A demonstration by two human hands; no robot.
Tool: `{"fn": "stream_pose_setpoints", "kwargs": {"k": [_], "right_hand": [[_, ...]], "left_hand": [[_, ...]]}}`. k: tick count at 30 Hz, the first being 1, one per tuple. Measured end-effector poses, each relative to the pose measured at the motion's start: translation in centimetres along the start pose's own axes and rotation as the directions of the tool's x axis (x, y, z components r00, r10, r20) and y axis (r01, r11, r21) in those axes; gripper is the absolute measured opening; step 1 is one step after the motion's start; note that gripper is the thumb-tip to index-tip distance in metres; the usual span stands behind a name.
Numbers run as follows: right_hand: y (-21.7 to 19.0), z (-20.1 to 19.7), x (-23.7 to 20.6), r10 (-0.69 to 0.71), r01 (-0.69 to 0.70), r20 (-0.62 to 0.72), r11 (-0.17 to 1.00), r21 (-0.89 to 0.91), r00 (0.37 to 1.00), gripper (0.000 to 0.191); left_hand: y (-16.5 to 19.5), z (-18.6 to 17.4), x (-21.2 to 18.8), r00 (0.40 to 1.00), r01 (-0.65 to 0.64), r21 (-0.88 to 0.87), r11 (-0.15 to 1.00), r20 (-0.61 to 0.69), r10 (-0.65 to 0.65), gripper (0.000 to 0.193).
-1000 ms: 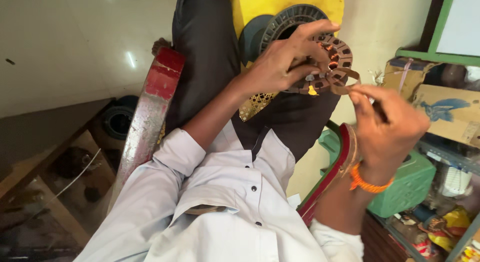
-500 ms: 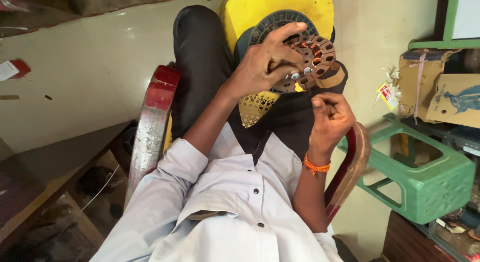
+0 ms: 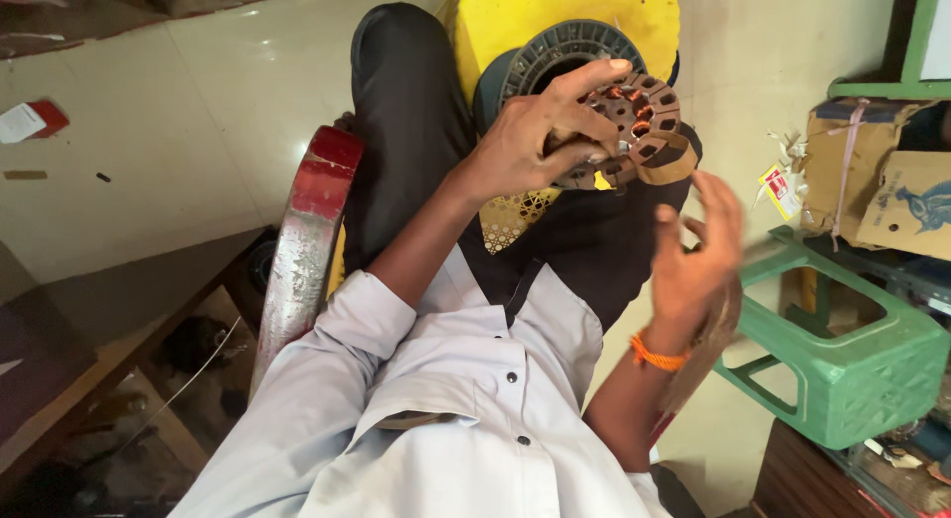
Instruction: The person sits in a chair with an electric motor assembly on their lap. They fit a copper-wound stator component onto the motor housing, position small parts by hand, and use a screwdriver to tighten and adjust components on the assembly, repositioning the motor repeatedly while working.
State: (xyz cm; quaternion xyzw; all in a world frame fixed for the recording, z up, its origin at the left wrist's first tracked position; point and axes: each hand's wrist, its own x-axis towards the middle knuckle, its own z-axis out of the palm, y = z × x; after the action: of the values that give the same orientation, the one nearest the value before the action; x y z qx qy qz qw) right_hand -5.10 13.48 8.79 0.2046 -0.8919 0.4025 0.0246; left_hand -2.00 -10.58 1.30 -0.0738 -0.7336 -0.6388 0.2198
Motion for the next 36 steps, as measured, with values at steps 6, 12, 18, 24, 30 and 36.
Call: {"fn": "stream_pose_setpoints", "kwargs": {"k": [6, 12, 18, 24, 30, 36], "right_hand": [[-1.5, 0.7, 0.8, 0.186, -0.127, -0.066, 0.848, 0.515, 0.98, 0.057], [-2.8, 5.2, 0.8, 0.308, -0.187, -0.067, 0.72, 0.668, 0.949, 0.037], [-2.1, 6.2, 0.1, 0.216, -0.066, -0.115, 0.684, 0.726, 0.97, 0.02], [-1.4, 7.7, 0.3, 0.193, 0.027, -0.189, 0.627, 0.778, 0.963, 0.019], [-2.6, 7.9, 0.2, 0.189, 0.053, -0.206, 0.602, 0.797, 0.96, 0.018], [-3.3, 7.9, 0.4, 0.139, 0.066, -0.265, 0.765, 0.641, 0.954, 0.018]], "left_hand": [[1.2, -0.6, 0.3, 0.997, 0.083, -0.112, 0.99, 0.004, -0.083, 0.059], [1.8, -2.0, 1.1, 1.0, 0.019, -0.111, 0.994, -0.009, -0.021, 0.078], [1.5, -1.8, 0.7, 0.999, 0.052, -0.112, 0.992, 0.012, -0.05, 0.077], [1.0, -1.4, 0.4, 0.998, 0.065, -0.105, 0.992, 0.023, -0.063, 0.081], [1.1, -1.3, 0.3, 0.999, 0.04, -0.114, 0.993, 0.015, -0.038, 0.085], [1.3, -1.5, 0.5, 0.997, 0.08, -0.135, 0.988, 0.027, -0.077, 0.086]]}}
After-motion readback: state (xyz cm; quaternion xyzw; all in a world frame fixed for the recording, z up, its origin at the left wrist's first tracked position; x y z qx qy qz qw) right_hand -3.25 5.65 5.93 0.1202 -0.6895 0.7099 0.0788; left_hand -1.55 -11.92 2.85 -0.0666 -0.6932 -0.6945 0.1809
